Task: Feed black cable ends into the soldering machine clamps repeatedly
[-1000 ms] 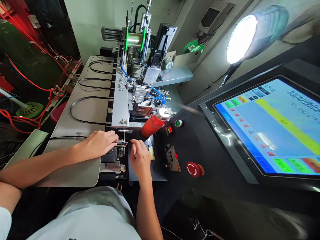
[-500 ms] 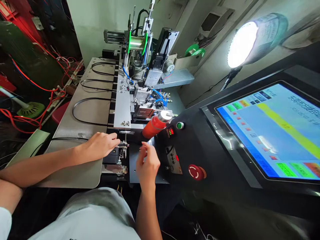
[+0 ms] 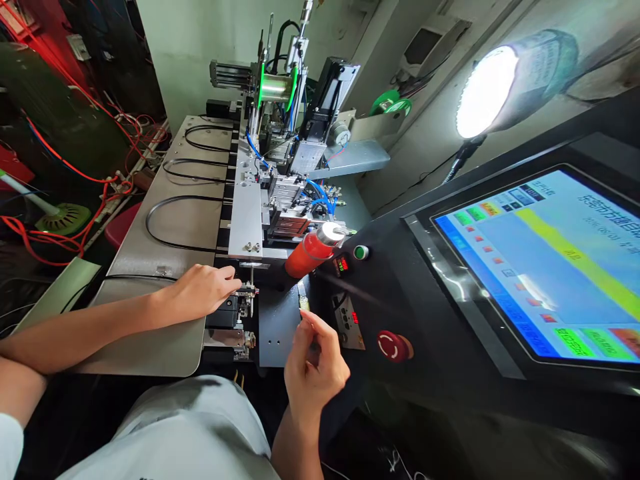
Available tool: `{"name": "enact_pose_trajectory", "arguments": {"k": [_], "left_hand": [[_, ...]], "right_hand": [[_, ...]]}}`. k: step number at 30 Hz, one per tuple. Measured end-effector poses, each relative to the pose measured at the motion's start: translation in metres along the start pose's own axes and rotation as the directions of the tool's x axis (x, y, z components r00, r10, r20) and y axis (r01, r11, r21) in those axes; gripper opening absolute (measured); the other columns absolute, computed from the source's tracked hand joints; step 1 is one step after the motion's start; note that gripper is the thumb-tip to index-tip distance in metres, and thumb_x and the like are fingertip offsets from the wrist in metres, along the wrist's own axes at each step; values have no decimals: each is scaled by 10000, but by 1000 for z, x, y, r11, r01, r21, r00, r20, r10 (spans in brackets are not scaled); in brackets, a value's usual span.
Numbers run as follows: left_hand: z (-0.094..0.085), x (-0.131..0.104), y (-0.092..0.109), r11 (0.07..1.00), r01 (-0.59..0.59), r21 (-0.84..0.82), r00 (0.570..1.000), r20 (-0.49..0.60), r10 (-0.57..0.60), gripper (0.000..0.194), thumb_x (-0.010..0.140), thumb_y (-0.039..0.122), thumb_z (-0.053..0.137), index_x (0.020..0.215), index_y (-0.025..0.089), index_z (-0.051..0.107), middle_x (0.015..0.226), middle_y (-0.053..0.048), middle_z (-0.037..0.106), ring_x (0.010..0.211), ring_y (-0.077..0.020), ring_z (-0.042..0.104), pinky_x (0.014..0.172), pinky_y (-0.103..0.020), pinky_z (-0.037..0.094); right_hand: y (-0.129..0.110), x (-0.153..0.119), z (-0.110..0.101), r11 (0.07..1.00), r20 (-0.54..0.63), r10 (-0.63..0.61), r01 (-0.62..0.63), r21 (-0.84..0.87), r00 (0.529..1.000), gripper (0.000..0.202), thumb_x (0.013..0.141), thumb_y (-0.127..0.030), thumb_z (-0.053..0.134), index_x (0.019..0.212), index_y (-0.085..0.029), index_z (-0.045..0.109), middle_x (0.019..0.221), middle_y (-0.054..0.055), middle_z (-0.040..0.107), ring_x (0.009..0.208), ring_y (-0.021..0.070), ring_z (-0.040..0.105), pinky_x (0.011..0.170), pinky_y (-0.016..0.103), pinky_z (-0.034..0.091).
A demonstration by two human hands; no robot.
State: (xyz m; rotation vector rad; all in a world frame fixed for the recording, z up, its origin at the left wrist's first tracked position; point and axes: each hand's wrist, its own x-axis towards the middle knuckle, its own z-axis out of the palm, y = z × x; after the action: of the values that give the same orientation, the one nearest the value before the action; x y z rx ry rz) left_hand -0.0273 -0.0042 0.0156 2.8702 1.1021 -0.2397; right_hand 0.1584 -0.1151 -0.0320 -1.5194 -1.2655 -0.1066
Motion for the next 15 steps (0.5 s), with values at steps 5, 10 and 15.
{"name": "enact_pose_trajectory", "arguments": {"k": [5,10,15], "left_hand": [[-1,0,-1,1000,-7,11,1000,-7,7,170,972,196,441,915,174,600,902,-19,607,638,-148,596,523,-272,280],[1,0,2,1000,8,15,1000,3,-8,169,972,201,433,933,165,593,923,-34,628,681,-170,631,538,-270,312],[-9,-5,-15,980,177,-87,984,-4,-178,230,979,319,450,1019,161,612,953,-60,693,771,-201,661,600,-259,361]], "right_hand": [[-1,0,-1,1000,16,-7,7,4,1000,151,890,-107,568,979,-162,677,790,46,727,638,130,683,548,204,495],[-1,-1,-3,1000,18,-18,18,-13,1000,150,892,-112,561,977,-156,676,790,44,731,617,118,675,540,196,489],[1,-3,-9,996,11,-44,45,-81,999,128,899,-172,579,949,-173,697,767,44,732,509,95,615,497,193,462]]}}
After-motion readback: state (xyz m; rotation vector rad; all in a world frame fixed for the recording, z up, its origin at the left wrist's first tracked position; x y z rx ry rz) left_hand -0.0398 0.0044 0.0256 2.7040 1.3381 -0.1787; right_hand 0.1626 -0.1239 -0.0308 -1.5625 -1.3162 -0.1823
